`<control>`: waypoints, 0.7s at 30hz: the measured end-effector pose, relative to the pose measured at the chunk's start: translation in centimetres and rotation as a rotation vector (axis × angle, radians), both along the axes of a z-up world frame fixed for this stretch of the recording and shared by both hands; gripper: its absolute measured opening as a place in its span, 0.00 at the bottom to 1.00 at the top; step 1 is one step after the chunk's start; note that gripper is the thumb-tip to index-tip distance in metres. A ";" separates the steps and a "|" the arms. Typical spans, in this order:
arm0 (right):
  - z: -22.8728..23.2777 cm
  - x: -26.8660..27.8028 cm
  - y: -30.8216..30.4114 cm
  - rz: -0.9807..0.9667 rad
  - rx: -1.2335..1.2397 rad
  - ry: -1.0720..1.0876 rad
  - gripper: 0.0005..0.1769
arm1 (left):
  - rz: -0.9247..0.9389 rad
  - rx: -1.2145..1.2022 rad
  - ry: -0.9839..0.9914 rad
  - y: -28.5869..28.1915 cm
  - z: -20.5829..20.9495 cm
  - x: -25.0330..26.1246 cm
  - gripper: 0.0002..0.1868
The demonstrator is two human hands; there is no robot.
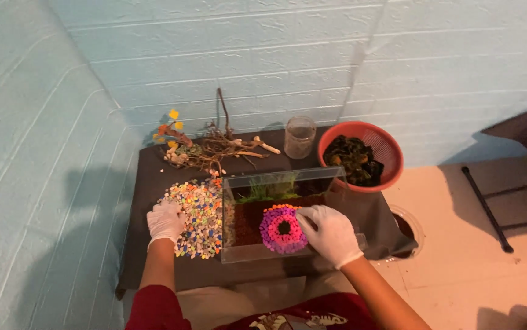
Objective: A person wearing white gloves is carefully placing small, multi-colored pebbles into a clear plastic container to create a decorative circular pattern around some artificial grass.
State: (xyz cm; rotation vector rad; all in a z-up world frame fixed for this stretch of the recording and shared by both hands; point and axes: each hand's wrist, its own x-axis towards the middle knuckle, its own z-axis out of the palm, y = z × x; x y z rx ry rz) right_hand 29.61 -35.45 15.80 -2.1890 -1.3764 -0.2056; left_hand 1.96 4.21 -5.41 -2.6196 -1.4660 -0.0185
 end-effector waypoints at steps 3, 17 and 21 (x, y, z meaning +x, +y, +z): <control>0.7 0.0 -0.3 -0.036 0.027 0.084 0.09 | -0.008 0.044 -0.081 -1.8 2.8 0.3 0.21; 3.0 0.2 -1.2 -0.118 0.056 0.584 0.11 | -0.147 -0.560 -1.004 -23.5 25.4 6.8 0.04; 5.3 -0.3 -1.6 0.080 0.068 0.761 0.10 | -0.405 -0.572 -0.962 -27.5 24.6 10.1 0.12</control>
